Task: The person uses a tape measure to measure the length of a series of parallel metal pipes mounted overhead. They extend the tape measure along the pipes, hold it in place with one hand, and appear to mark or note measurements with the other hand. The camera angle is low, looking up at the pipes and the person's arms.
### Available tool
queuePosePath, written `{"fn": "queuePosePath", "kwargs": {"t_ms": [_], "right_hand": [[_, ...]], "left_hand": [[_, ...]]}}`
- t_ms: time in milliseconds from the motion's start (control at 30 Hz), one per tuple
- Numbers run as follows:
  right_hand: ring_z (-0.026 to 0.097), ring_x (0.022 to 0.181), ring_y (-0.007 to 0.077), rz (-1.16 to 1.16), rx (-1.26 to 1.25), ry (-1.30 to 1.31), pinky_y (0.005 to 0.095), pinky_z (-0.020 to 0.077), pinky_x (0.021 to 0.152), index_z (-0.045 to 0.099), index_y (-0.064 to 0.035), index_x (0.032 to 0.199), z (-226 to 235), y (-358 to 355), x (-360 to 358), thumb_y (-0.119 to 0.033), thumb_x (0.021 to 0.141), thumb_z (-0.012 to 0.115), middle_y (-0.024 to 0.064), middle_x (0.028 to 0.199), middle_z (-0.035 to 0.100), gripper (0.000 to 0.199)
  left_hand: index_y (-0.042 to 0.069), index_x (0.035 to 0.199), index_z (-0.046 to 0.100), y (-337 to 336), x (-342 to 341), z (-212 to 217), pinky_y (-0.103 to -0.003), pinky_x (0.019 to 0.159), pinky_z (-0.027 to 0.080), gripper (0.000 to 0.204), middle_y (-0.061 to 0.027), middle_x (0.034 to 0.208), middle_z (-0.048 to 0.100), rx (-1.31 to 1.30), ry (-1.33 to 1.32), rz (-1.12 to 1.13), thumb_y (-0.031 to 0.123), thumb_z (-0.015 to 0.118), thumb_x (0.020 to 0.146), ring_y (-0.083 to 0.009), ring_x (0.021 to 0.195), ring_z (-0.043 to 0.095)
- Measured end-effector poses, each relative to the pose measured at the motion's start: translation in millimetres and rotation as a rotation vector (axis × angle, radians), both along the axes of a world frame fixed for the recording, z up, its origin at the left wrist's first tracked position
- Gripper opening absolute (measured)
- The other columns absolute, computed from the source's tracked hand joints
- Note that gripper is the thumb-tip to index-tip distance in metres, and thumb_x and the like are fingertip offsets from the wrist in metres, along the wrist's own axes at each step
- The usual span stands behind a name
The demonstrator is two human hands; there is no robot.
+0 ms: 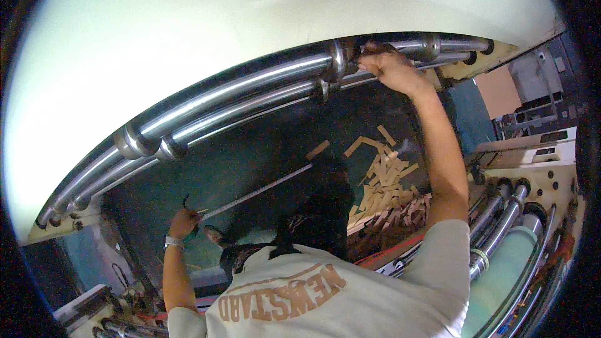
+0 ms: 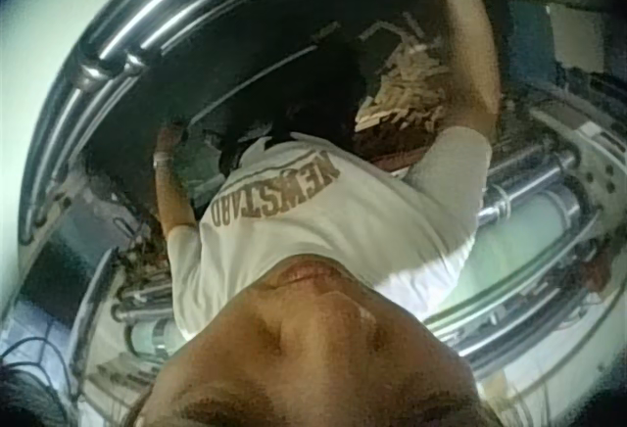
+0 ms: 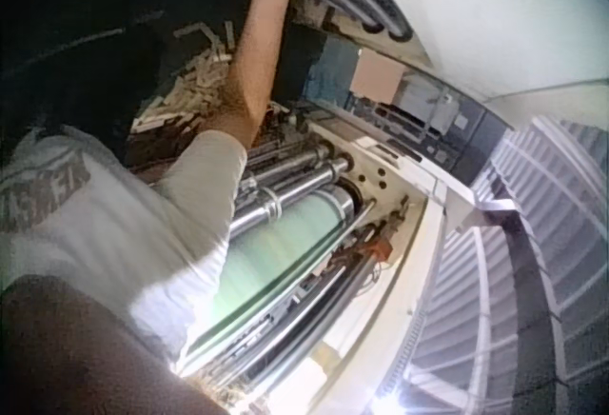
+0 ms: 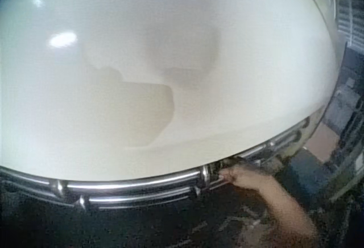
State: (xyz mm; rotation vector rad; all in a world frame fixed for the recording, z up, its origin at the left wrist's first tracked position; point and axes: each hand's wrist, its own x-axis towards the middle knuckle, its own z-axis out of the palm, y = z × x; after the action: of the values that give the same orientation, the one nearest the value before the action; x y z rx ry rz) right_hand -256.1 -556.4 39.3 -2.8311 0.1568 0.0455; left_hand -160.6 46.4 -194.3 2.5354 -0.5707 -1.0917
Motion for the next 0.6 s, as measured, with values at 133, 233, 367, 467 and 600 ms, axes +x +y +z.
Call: {"fn": "queuePosePath", "kwargs": {"t_ms": [133, 233, 367, 467, 600], "right_hand": [[0.054, 0.08, 0.0328, 0.233, -0.153, -0.068, 0.0404, 0.0413, 0.067, 0.053, -0.0048, 0.074, 5, -9, 10, -0.016, 0.078, 0.047, 0.0153, 0.078, 0.054, 0.013], [0.051, 0.082, 0.0276, 0.297, -0.238, 0.203, 0.0385, 0.0374, 0.068, 0.051, -0.0019, 0.076, 22, 0, 30, -0.007, 0.074, 0.051, 0.0112, 0.082, 0.049, 0.006], [0.052, 0.072, 0.0315, 0.541, -0.297, -0.049, 0.0425, 0.0384, 0.062, 0.052, -0.0043, 0.068, 10, -23, 42, -0.016, 0.071, 0.051, 0.0159, 0.074, 0.051, 0.012], [0.054, 0.072, 0.032, 0.524, -0.281, -0.036, 0.0428, 0.0405, 0.063, 0.055, -0.0056, 0.07, 10, -28, 42, -0.027, 0.075, 0.051, 0.0149, 0.073, 0.054, 0.022], [0.055, 0.08, 0.0336, 0.109, -0.276, 0.167, 0.0399, 0.0431, 0.069, 0.056, -0.0087, 0.079, 0, -27, 22, -0.03, 0.081, 0.05, 0.0134, 0.08, 0.056, 0.022]], "left_hand": [[0.002, 0.07, 0.062, -18, -7, 5, -0.039, 0.058, 0.044, 0.028, -0.0178, 0.068, 0.058, 0.048, -0.077, -0.064, 0.03, 0.058, 0.073, -0.0331, 0.065, 0.058], [0.004, 0.073, 0.063, -24, -19, 4, -0.039, 0.059, 0.044, 0.027, -0.0178, 0.071, 0.059, 0.08, -0.108, -0.092, 0.031, 0.059, 0.072, -0.034, 0.066, 0.058], [0.005, 0.076, 0.063, -48, -37, 6, -0.04, 0.061, 0.044, 0.026, -0.0167, 0.076, 0.061, 0.068, -0.112, -0.048, 0.03, 0.059, 0.072, -0.0347, 0.071, 0.058], [0.003, 0.076, 0.062, -51, -40, -13, -0.039, 0.063, 0.045, 0.025, -0.0164, 0.078, 0.061, 0.097, -0.064, -0.095, 0.027, 0.059, 0.072, -0.034, 0.074, 0.058], [0.0, 0.074, 0.061, -35, -46, -53, -0.038, 0.065, 0.045, 0.025, -0.0165, 0.075, 0.061, -0.114, 0.042, 0.063, 0.025, 0.06, 0.073, -0.0291, 0.075, 0.059]]}}
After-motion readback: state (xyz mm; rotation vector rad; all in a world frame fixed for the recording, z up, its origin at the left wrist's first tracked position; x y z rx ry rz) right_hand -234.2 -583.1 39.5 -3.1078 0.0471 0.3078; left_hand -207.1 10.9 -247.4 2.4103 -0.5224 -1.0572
